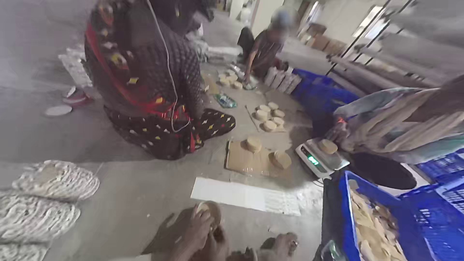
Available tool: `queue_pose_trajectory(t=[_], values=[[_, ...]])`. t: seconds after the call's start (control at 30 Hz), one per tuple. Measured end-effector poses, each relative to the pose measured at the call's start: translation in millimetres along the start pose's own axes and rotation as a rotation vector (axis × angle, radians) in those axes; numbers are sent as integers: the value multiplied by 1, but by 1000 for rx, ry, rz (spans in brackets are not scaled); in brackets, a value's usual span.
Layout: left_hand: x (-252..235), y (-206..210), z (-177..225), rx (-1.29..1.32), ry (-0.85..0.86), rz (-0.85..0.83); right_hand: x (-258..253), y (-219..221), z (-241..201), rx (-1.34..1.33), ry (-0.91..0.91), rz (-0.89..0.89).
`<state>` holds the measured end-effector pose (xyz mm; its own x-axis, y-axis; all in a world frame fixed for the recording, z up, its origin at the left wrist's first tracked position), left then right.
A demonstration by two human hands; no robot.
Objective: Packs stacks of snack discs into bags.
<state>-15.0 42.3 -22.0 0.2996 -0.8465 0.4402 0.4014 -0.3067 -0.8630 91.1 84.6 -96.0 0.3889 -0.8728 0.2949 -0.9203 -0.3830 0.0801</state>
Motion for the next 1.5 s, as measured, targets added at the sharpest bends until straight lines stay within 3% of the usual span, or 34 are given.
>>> queue_pose_trajectory(t=[0.1, 0.23, 0.33, 0.4, 0.53, 0.57, 0.67, 0.7, 0.77, 0.83, 0.9, 1.0, 1.1, 1.2, 1.4, 1.5], values=[[-6, 7, -4, 67, -114, 92, -14, -10, -9, 178, -29, 80], [-14, 16, -2, 106, -134, 248, -31, -13, -30, 495, -277, 66], [-12, 16, 4, 22, -90, 223, -25, -8, -43, 637, -527, 22], [-9, 20, 10, -6, -72, 85, -16, -3, -44, 752, -563, -99], [-8, 25, 14, -33, -69, -72, -12, -7, -38, 767, -453, -211], [-8, 27, 16, -41, -75, -15, -25, -10, -41, 678, -330, -201], [-9, 32, 17, -131, -79, 380, -85, -7, -40, 342, -60, -184], [-11, 31, 16, -115, -72, 391, -99, -2, -42, 314, -44, -225], [-9, 28, 13, -66, -72, 261, -102, 6, -51, 422, -57, -283], [-7, 22, 12, 5, -82, 23, -76, 1, -65, 686, -150, -302], [-2, 19, 17, 44, -87, -37, -37, -8, -58, 792, -340, -289], [1, 27, 25, 33, -117, -3, -4, -14, -35, 783, -497, -260], [-3, 32, 24, -8, -109, 10, -49, -9, -51, 645, -267, -260], [-6, 26, 21, -23, -91, -16, -92, 12, -64, 577, -172, -441], [11, 20, 33, -40, -126, 148, -14, -11, -51, 906, -478, -348], [12, 30, 40, -171, -130, 331, -25, -13, -58, 807, -324, -322]])
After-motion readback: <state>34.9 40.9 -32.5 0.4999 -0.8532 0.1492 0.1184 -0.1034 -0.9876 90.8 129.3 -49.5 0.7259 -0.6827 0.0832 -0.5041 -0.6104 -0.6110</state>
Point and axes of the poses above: each hand's wrist, its own x-axis away from the middle knuckle, its own y-axis out of the palm, z = x × y, the point moved 5 cm from there along -x, towards the middle knuckle, and after that the axes turned 15 degrees about -x, right-handed, at the moved point
